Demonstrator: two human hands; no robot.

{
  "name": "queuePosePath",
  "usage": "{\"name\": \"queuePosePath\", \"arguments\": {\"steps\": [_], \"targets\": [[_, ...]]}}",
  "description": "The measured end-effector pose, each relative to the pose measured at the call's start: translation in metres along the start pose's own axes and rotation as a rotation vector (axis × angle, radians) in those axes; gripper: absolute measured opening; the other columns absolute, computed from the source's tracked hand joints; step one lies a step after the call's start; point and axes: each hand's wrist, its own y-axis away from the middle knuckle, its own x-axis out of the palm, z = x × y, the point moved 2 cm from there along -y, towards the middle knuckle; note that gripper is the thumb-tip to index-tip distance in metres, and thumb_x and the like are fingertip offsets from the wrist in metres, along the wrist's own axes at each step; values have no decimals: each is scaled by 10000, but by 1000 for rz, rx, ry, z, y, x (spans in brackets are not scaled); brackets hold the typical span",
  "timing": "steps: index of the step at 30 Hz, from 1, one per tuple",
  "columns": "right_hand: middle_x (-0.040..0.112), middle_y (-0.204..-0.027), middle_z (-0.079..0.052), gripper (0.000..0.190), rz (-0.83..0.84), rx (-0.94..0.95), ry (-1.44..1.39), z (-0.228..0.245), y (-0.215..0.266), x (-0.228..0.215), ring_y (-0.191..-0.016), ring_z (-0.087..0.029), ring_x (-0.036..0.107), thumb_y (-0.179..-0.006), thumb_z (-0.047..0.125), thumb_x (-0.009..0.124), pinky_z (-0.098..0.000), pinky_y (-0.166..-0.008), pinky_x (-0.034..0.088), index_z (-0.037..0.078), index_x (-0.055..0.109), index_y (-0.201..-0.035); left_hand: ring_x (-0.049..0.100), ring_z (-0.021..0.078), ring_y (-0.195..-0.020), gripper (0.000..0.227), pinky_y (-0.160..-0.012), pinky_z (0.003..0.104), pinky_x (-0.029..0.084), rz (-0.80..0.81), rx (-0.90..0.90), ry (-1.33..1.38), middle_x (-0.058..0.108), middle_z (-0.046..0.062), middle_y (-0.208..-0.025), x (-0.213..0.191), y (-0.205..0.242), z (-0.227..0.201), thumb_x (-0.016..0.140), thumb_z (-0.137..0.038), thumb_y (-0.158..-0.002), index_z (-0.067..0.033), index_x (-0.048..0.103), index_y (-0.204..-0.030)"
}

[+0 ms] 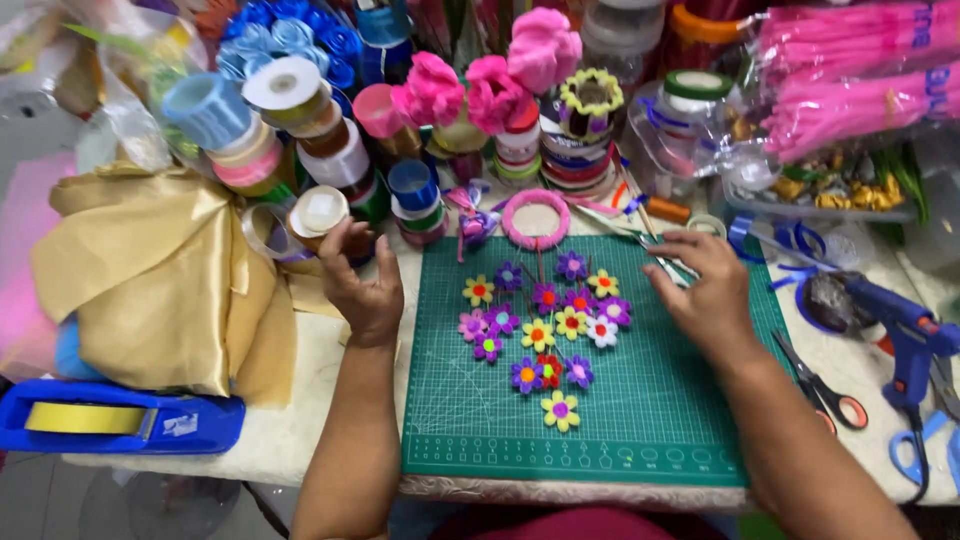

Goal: Gluing small foam flowers onto a pink circular base using a hot glue gun.

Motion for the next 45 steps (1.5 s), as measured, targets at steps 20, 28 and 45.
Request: {"name": "queuePosePath", "arguments": {"steps": [20,28,45], "targets": [[757,-916,-160,84,355,80,-46,22,-61,63,-925,-428,714,-842,142,792,-523,-816,549,125,816,-921,700,359,-915,110,-854,475,538,1094,37,-13,717,112,-910,119,24,-41,735,-166,-901,-146,806,-982],[743,-857,-153,104,407,200,16,36,-60,91,-915,-419,690,-837,197,794,-521,-810,528,115,821,-895,637,310,-1081,237,-957,463,498,1284,-19,-240,668,87,-1009,166,49,-23,773,-286,-887,-168,787,-1093],[677,-754,-57,149,455,258,222,11,-44,137,-918,-312,657,-831,327,757,-463,-839,482,188,795,-791,652,315,-953,67,-904,481,501,1179,-24,-220,646,75,-845,198,82,-3,788,-228,-821,-170,803,-851]]}}
